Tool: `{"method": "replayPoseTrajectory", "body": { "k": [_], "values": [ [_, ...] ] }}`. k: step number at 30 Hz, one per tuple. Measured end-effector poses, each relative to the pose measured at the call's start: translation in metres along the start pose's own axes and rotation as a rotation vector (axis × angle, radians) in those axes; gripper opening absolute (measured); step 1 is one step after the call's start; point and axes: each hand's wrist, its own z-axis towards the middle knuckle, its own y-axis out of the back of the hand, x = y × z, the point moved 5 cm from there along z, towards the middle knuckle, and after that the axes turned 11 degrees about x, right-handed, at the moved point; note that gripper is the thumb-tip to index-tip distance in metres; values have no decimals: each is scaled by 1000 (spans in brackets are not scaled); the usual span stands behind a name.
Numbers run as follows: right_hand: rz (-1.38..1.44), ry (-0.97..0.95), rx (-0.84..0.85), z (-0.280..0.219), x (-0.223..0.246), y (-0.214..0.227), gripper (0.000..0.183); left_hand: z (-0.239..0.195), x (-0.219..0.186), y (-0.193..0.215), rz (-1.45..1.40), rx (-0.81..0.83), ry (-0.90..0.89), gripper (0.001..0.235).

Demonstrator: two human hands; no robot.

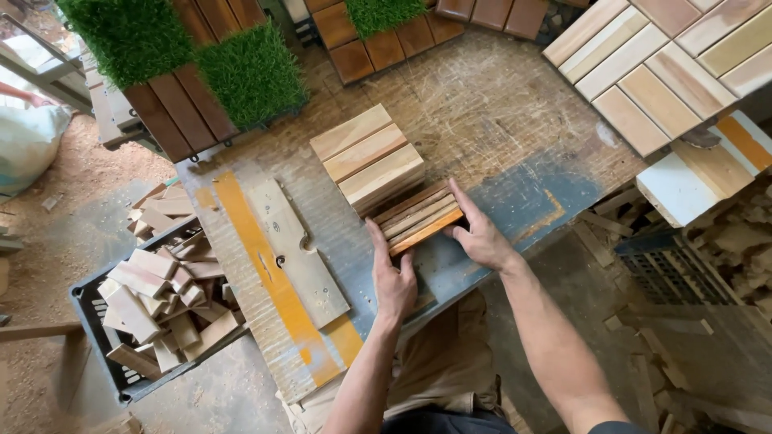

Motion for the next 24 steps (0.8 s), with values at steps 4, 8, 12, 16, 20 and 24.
{"method": "replayPoseTrajectory", "body": {
  "k": [4,8,12,16,20,24],
  "values": [
    [83,22,-4,1,-5,3,97,1,-2,3,-14,-21,-4,96],
    [118,-5,-38,0,-12,4,94,-1,-2,4,-6,-52,-12,95],
    [111,-16,-63,-6,-1,8,92,-5,-5,3,-5,-79,-53,93],
    [-12,-1,-75,-3,9,13,89,0,0,2,21,-83,-21,92],
    [-156,-68,-34,3,-14,11,88,3,5,0,87,-53,26,93],
    [-283,8,-59,0,12,16,99,4,-9,3,115,-81,-8,92]
  ]
}}
